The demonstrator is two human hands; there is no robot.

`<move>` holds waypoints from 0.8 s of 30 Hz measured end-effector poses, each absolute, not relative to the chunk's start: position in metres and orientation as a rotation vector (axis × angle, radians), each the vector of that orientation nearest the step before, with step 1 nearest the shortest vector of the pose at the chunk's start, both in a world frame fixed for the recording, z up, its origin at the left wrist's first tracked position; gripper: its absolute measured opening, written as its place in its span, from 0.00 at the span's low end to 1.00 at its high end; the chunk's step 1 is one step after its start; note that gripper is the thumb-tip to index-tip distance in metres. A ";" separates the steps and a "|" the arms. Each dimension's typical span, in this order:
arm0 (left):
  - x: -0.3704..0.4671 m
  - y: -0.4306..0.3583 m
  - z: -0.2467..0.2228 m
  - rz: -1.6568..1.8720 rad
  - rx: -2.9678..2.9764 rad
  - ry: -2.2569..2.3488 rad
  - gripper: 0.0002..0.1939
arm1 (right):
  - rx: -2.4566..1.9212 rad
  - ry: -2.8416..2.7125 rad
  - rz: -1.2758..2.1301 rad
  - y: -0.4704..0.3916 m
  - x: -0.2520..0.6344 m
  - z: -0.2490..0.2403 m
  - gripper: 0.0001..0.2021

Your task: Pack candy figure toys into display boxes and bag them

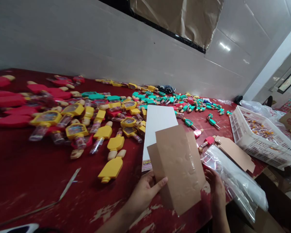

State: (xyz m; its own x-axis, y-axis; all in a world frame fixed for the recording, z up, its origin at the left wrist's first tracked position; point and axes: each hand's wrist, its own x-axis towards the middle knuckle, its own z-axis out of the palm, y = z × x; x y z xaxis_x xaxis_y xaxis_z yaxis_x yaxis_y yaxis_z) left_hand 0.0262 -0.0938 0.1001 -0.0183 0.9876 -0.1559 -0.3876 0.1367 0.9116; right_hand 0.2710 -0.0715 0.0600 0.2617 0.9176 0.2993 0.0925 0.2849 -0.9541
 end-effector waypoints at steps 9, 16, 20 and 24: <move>0.043 -0.114 0.116 1.065 1.050 0.700 0.26 | -1.185 -1.362 0.984 -0.103 0.217 0.071 0.54; 0.036 -0.117 0.095 0.843 0.892 0.680 0.31 | -1.020 -1.136 1.412 -0.111 0.199 0.064 0.43; 0.039 -0.105 0.080 0.929 0.886 0.882 0.38 | -1.166 -1.105 1.366 -0.113 0.202 0.071 0.31; 0.034 -0.100 0.087 1.434 1.259 1.394 0.32 | -1.278 -1.290 1.144 -0.114 0.213 0.087 0.20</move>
State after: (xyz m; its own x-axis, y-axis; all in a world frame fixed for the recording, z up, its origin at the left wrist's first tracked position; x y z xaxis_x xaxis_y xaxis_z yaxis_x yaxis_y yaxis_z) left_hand 0.0341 -0.0996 0.0867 -0.2259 0.9642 0.1389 0.1118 -0.1160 0.9869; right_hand 0.2128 -0.1135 0.0871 0.0036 0.9999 0.0141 0.1057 0.0136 -0.9943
